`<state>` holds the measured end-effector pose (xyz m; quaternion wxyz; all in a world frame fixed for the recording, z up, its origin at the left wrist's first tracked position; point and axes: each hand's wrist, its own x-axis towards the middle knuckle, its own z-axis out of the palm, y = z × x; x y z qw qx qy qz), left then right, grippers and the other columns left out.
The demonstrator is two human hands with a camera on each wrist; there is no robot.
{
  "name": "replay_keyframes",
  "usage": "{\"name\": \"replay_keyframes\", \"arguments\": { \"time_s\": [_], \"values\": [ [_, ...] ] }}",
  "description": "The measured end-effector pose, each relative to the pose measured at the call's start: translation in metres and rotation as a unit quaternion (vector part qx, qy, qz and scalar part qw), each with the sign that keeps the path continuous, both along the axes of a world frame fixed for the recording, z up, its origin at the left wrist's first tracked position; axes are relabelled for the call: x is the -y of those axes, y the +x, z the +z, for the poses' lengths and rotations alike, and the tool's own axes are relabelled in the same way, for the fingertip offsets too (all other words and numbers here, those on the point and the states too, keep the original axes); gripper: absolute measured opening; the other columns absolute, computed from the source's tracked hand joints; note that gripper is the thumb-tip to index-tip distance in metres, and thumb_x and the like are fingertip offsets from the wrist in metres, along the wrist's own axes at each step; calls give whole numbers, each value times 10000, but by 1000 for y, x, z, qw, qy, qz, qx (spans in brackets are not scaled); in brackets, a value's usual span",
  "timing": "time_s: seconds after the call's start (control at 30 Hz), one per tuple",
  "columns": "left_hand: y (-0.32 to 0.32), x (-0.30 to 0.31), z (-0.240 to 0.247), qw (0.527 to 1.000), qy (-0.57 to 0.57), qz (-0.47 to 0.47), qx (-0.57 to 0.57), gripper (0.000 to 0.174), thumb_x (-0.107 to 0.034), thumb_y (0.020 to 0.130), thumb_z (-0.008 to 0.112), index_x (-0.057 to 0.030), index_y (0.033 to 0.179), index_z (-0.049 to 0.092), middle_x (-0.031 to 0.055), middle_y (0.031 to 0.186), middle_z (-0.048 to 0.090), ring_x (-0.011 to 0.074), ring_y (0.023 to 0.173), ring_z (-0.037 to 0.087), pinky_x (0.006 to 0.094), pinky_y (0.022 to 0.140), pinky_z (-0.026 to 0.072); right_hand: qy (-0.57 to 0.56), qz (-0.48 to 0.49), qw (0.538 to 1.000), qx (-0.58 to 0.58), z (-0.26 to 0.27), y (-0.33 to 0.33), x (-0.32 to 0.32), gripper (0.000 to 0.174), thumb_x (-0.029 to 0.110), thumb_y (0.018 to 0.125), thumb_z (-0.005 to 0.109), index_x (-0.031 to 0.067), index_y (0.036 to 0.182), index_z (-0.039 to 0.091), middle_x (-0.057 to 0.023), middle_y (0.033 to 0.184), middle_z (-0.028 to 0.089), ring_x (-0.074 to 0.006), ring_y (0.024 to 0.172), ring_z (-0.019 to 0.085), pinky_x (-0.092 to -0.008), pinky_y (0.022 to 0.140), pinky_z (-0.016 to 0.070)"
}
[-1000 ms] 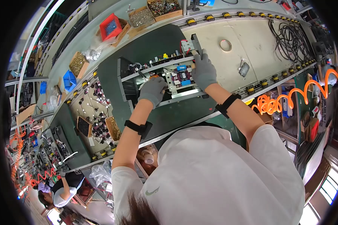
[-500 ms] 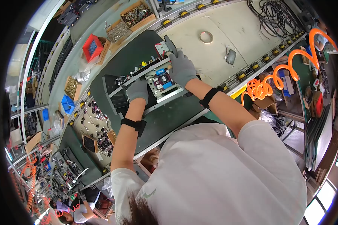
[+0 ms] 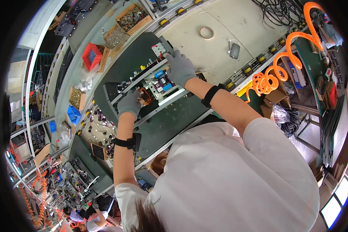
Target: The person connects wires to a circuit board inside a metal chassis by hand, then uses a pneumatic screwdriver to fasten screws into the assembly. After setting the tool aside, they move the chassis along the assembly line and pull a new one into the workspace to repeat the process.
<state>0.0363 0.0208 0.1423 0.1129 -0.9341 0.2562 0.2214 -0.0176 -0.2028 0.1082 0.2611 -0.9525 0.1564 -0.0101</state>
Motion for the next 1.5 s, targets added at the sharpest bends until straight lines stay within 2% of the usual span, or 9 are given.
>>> {"name": "replay_keyframes", "arguments": {
  "time_s": [0.07, 0.33, 0.43, 0.57, 0.67, 0.77, 0.93, 1.03, 1.5],
  "values": [
    [1, -5, -1, 1000, 20, 1, -20, 255, -195, 810, 591, -151, 1060, 562, 64, 1006, 572, 260, 919, 615, 398, 713, 500, -8, 0, 1000, 9, -2, 0, 0, 478, 183, 772, 573, 140, 1232, 450, -179, 1152, 439, -345, 979, 528, -436, 826, 465],
    [-17, -14, -10, 945, -297, 107, -79, 268, -169, 798, 566, -205, 1063, 594, 54, 1013, 615, 278, 864, 613, 349, 735, 490, -17, 0, 1000, 25, -5, 0, 0, 476, 192, 764, 583, 141, 1220, 458, -173, 1179, 423, -336, 957, 534, -429, 803, 468],
    [-17, -12, -25, 937, -333, 104, -2, 232, -199, 805, 571, -189, 1034, 599, 47, 995, 632, 278, 852, 618, 354, 716, 496, -27, 1, 999, 28, -5, 0, -1, 468, 200, 762, 589, 133, 1209, 469, -165, 1183, 420, -322, 942, 538, -420, 792, 466],
    [-17, 2, -17, 954, -287, 76, 45, 212, -220, 808, 577, -186, 1015, 606, 75, 1005, 637, 273, 852, 625, 372, 705, 501, -18, 2, 1000, 20, -3, 0, 0, 488, 189, 762, 571, 155, 1232, 444, -197, 1207, 421, -356, 962, 537, -439, 823, 468],
    [-17, 15, -3, 978, -126, 165, -24, 262, -228, 791, 605, -158, 1043, 629, 112, 998, 632, 295, 890, 612, 380, 738, 488, -34, -3, 999, 32, -7, 0, -1, 473, 198, 762, 584, 141, 1215, 460, -165, 1187, 418, -326, 948, 537, -421, 799, 465],
    [-15, 9, -15, 990, -43, 136, -24, 270, -214, 793, 596, -192, 1060, 633, 108, 991, 634, 293, 886, 612, 388, 743, 490, -22, -6, 999, 30, -7, 0, -1, 487, 195, 758, 587, 148, 1223, 452, -166, 1191, 418, -328, 955, 536, -422, 801, 464],
    [-11, 4, -28, 958, -245, 8, 145, 197, -134, 774, 568, -159, 962, 621, 59, 934, 621, 282, 787, 625, 397, 644, 503, -22, 1, 999, 26, -7, 0, 0, 498, 191, 752, 591, 151, 1226, 447, -168, 1196, 417, -330, 956, 537, -426, 801, 465],
    [-13, 11, -38, 945, -266, 38, 188, 229, -107, 751, 562, -185, 958, 623, 32, 927, 615, 265, 725, 618, 389, 592, 496, -23, 0, 999, 27, -8, 0, -1, 495, 190, 749, 592, 148, 1221, 450, -169, 1195, 418, -330, 953, 538, -426, 800, 467],
    [-4, -3, -71, 875, -450, -77, 164, 135, -47, 737, 571, -116, 828, 643, 53, 971, 633, 276, 766, 626, 342, 639, 512, -24, -5, 999, 32, -9, 0, -2, 468, 196, 749, 593, 133, 1196, 469, -163, 1158, 435, -330, 932, 546, -425, 791, 472]
  ]
}}
